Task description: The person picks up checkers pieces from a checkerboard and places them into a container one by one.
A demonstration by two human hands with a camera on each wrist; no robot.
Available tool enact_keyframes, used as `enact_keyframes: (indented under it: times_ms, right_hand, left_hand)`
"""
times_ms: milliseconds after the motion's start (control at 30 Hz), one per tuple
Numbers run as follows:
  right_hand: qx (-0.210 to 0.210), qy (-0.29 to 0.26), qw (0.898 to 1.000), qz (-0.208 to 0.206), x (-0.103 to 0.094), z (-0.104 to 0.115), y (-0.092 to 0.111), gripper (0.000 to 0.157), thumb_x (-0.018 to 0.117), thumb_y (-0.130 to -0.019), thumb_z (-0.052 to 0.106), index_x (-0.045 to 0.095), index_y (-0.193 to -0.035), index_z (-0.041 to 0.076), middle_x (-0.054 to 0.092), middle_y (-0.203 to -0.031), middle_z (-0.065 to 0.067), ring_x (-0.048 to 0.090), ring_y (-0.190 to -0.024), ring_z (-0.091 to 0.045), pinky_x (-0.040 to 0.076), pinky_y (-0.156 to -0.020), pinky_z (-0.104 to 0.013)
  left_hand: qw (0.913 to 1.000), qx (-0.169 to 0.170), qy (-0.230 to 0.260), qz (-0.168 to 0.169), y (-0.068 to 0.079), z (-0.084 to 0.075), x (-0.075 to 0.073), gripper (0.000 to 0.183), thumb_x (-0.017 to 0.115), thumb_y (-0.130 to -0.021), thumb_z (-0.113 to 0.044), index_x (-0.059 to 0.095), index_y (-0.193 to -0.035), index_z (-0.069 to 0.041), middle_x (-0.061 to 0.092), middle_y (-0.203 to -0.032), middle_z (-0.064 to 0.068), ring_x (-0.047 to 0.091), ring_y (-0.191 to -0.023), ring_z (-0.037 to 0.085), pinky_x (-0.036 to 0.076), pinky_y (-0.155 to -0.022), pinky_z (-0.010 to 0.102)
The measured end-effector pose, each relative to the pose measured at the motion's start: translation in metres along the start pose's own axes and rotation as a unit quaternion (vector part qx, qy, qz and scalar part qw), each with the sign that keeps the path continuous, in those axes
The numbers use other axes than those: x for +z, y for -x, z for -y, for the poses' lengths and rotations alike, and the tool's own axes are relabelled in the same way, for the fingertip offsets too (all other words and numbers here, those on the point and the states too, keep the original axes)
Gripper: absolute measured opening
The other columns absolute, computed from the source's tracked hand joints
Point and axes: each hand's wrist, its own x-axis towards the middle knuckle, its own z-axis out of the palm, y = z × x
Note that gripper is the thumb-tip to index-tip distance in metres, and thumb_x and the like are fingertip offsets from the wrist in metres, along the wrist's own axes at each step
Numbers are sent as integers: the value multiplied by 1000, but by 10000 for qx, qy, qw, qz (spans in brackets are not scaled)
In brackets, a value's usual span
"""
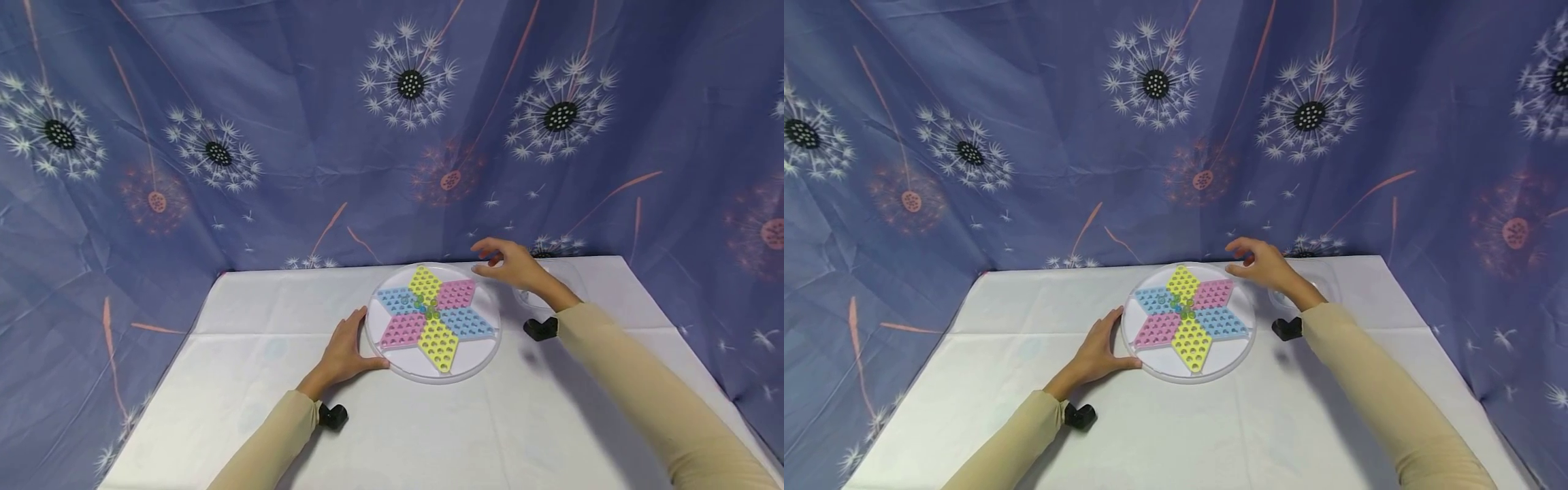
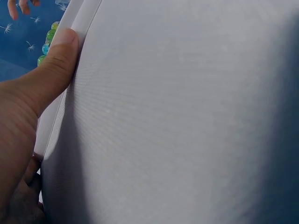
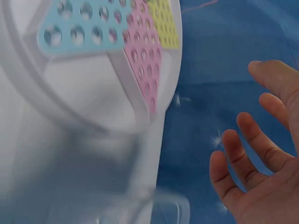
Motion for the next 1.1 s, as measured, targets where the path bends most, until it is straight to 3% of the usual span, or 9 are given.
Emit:
enact_keyframes:
  times_ms: [267, 533, 733, 1100]
  right_hand:
    - [13, -127, 9998, 166, 27, 9, -7, 45, 77, -95, 27, 64, -135, 14, 65, -127, -18, 65, -106, -33, 56, -87, -53]
    - [-88, -279, 9988, 383, 50, 14, -13, 42, 77, -94, 23, 64, -134, 14, 64, -127, -23, 65, -102, -32, 58, -86, -49]
    - [-362, -484, 9971, 459, 63, 15, -14, 42, 76, -95, 20, 65, -133, 7, 64, -125, -23, 65, -100, -31, 57, -89, -48]
    - [-208, -605, 9939, 900, 83, 13, -19, 33, 76, -93, 11, 71, -125, 3, 67, -100, -9, 54, -78, -20, 49, -68, -29]
  left_hand:
    - [10000, 13, 23, 1, 2, 2, 0, 124, 95, -69, -48, 26, -161, -2, 30, -165, 18, 25, -154, 36, 16, -127, 51]
    - [10000, -62, -21, 44, 1, 3, 2, 126, 94, -69, -49, 23, -163, -5, 28, -167, 15, 23, -154, 34, 16, -128, 49]
    - [9999, 95, -64, -45, 0, 3, 2, 124, 95, -69, -48, 26, -161, 0, 31, -165, 19, 26, -153, 36, 16, -127, 51]
    - [9999, 84, -47, -48, 1, 1, 1, 125, 94, -68, -49, 26, -161, -1, 32, -165, 18, 26, -153, 35, 14, -128, 49]
